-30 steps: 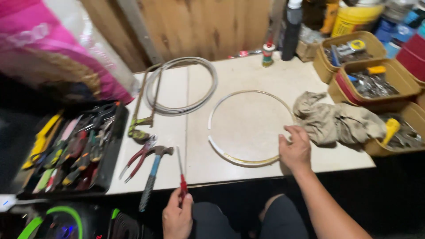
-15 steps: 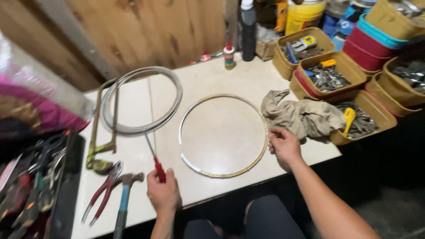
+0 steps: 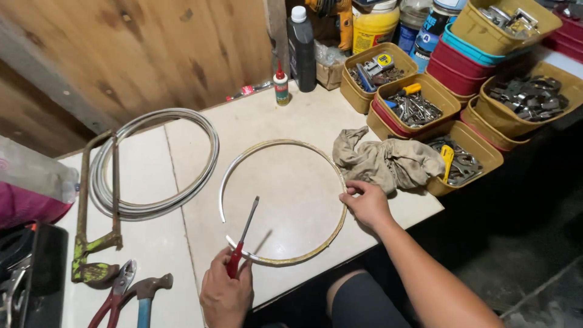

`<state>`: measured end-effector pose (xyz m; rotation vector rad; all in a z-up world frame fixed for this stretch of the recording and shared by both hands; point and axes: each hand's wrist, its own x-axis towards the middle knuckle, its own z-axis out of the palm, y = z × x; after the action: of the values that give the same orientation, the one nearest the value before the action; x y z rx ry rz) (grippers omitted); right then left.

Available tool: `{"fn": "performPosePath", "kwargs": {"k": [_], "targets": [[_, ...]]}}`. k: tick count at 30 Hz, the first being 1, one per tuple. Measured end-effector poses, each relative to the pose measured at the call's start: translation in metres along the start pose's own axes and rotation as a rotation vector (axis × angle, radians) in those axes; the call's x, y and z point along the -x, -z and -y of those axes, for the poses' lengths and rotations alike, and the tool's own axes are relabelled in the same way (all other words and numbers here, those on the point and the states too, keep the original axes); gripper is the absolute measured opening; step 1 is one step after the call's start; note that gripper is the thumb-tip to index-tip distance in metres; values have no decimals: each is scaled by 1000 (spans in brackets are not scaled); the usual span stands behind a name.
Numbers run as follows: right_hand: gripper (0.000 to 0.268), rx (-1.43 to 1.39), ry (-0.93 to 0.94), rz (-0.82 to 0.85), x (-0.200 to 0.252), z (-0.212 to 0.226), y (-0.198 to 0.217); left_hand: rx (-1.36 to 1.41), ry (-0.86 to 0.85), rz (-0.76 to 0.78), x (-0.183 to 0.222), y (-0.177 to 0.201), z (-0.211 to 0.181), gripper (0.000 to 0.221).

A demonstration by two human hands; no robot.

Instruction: Repairing a circular instrument hoop using a hammer, screwdriver, and pliers on a workbench

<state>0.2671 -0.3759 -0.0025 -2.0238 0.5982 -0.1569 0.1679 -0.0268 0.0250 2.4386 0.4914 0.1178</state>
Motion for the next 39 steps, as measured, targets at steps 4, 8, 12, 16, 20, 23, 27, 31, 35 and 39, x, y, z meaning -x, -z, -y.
{"fn": "performPosePath", "kwargs": {"k": [4, 8, 12, 16, 20, 23, 27, 31, 35, 39], "targets": [[34, -177, -92, 50, 8, 18, 6, 41, -266, -209, 7, 1, -2, 34], [31, -185, -78, 64, 4, 14, 5, 40, -387, -254, 5, -6, 8, 30], [32, -170, -64, 56, 8, 26, 6, -7, -83, 37, 2, 0, 4, 38], [34, -113, -144, 62, 6, 34, 6, -28, -153, -39, 1, -9, 13, 49], [27, -168, -178, 58, -3, 30, 2, -28, -256, -104, 2, -9, 13, 45], [26, -190, -194, 58, -5, 28, 1, -60, -229, -77, 0, -15, 17, 47], [19, -190, -193, 81, -11, 25, 2, -71, -381, -196, -2, -21, 24, 45], [15, -142, -195, 93, -18, 26, 4, -81, -338, -152, -1, -19, 20, 45], [15, -108, -260, 126, -17, 35, 10, -86, -273, -106, 1, -14, 15, 49], [14, 8, -222, 117, -32, 21, 10, -98, -369, -181, 0, -21, 22, 47]]}}
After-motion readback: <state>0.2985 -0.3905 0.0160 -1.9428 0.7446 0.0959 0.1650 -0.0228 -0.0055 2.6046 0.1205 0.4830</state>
